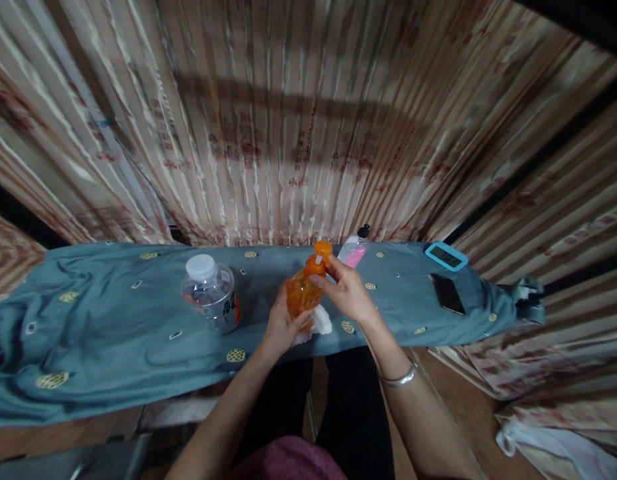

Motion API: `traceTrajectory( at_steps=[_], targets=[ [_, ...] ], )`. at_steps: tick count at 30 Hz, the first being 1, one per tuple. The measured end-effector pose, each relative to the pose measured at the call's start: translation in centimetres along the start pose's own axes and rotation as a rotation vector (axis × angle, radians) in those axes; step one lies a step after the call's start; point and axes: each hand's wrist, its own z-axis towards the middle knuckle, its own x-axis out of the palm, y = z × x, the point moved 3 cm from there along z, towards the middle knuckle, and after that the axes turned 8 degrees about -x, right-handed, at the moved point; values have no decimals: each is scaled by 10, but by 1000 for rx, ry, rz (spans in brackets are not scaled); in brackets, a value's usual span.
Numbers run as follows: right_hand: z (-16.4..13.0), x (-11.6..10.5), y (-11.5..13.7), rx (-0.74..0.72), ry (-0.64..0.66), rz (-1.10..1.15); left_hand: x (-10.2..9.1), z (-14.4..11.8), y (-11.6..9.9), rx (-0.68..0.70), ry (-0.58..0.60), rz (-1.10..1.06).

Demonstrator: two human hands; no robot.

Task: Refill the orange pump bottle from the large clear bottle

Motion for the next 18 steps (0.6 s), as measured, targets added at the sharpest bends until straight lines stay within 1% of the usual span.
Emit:
traceTrajectory(
  at_steps=[3,5,7,10,13,16,18],
  targets=[
    [-3,5,3,14,-97,-61,-1,0,-2,2,-6,11],
    [-2,6,7,22,-100,-98,-1,0,-3,8,-7,15],
    [2,3,9,19,-35,-83,-2,0,-4,6,-2,15],
    [9,-4,9,12,111,63,-1,0,-2,-4,-6,11],
    [13,-13,7,29,217,192,0,0,0,-1,-15,3],
    [16,-19,6,43,313,237,0,0,0,8,-9,10],
    [19,-22,6,52,355,244,-1,0,0,8,1,14]
  ],
)
